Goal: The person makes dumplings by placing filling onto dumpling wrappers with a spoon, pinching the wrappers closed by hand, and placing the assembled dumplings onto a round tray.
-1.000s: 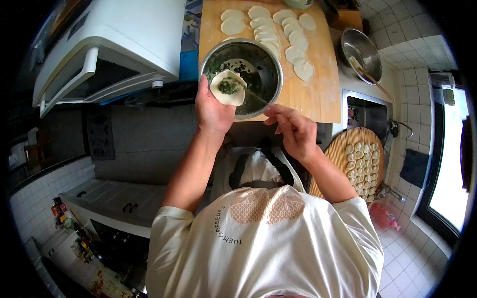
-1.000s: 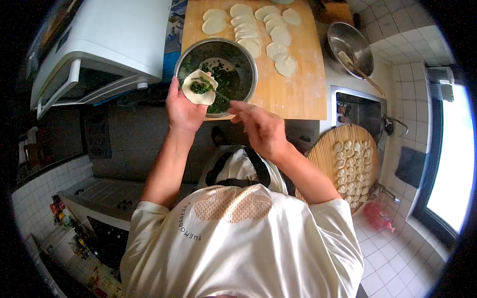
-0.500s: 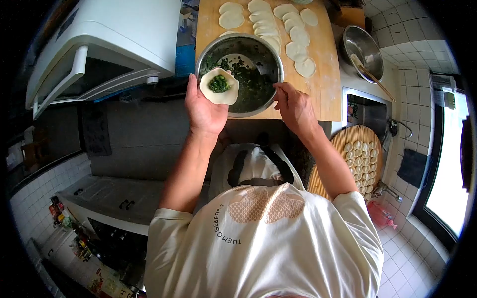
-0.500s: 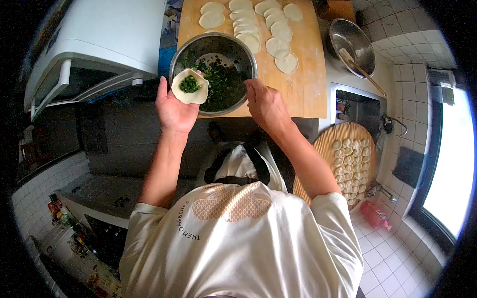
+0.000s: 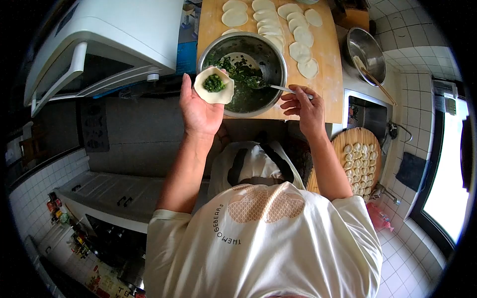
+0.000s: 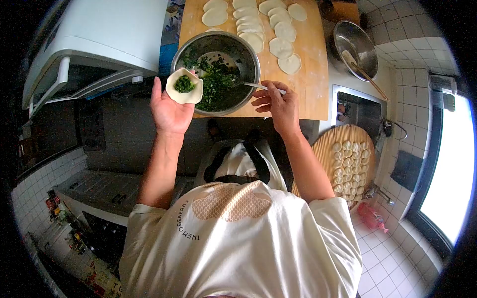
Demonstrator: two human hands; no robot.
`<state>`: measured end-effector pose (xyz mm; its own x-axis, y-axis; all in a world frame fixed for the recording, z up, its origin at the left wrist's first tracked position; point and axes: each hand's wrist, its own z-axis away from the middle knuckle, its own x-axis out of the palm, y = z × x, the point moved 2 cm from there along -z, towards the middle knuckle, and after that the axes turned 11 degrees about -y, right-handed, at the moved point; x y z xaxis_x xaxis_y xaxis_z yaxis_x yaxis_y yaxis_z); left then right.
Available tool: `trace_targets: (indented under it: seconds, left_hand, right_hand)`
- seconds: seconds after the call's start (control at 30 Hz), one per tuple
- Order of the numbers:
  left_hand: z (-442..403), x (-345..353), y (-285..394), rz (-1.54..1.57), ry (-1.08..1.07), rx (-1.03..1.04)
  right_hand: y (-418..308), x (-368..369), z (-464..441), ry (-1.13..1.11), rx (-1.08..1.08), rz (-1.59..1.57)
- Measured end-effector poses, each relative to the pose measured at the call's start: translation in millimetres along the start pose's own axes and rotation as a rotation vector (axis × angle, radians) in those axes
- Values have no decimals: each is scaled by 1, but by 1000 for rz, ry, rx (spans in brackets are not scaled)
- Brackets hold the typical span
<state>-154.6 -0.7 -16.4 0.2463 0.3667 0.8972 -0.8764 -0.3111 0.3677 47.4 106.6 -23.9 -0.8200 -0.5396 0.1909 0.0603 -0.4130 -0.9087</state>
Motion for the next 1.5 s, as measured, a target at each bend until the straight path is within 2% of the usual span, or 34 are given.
trace_targets:
  seconds: [0.23,0.37,0.5,0.57,0.67,0.9,0.97,1.1,1.17,1.23,1.33,1.37,1.43,1.47,1.5]
  left_hand:
    - [-2,-3,-2,-6,13,-11]
    - [-5,1,-9,-13,83,-26]
    - [-8,14,-15,17,-6,-29]
    - [-9,12,-17,6,-1,-55]
    - [-9,16,-18,36,39,-60]
    - [-10,9,-20,9,4,-59]
    - [-11,9,-19,15,14,-67]
    - [-10,9,-18,7,2,-42]
    - [-10,9,-17,8,5,-37]
    - [-7,10,-15,-10,33,-43]
    - [-5,7,-12,29,-16,-68]
    - [-4,8,-12,28,-17,-68]
    - [0,12,-9,33,-27,-97]
    - [2,14,-7,31,-26,-96]
    - [5,17,-6,48,-38,-114]
  right_hand:
    - [-12,-1,6,-18,9,-97]
    - [-39,11,28,-98,-85,-185]
    - [-46,44,54,-217,-376,175]
    - [-39,51,52,-279,-597,645]
    - [-42,54,55,-282,-700,760]
    - [-41,54,55,-261,-618,677]
    - [-33,50,54,-244,-504,388]
    - [-46,47,56,-218,-531,215]
    - [-46,37,49,-143,-469,70]
    - [-38,29,34,-98,-449,99]
    - [-15,19,9,-57,-177,476]
    - [-12,18,7,-57,-178,475]
    - [-3,13,2,-87,-232,876]
    - [0,9,0,-85,-349,932]
    - [-6,9,1,-86,-350,932]
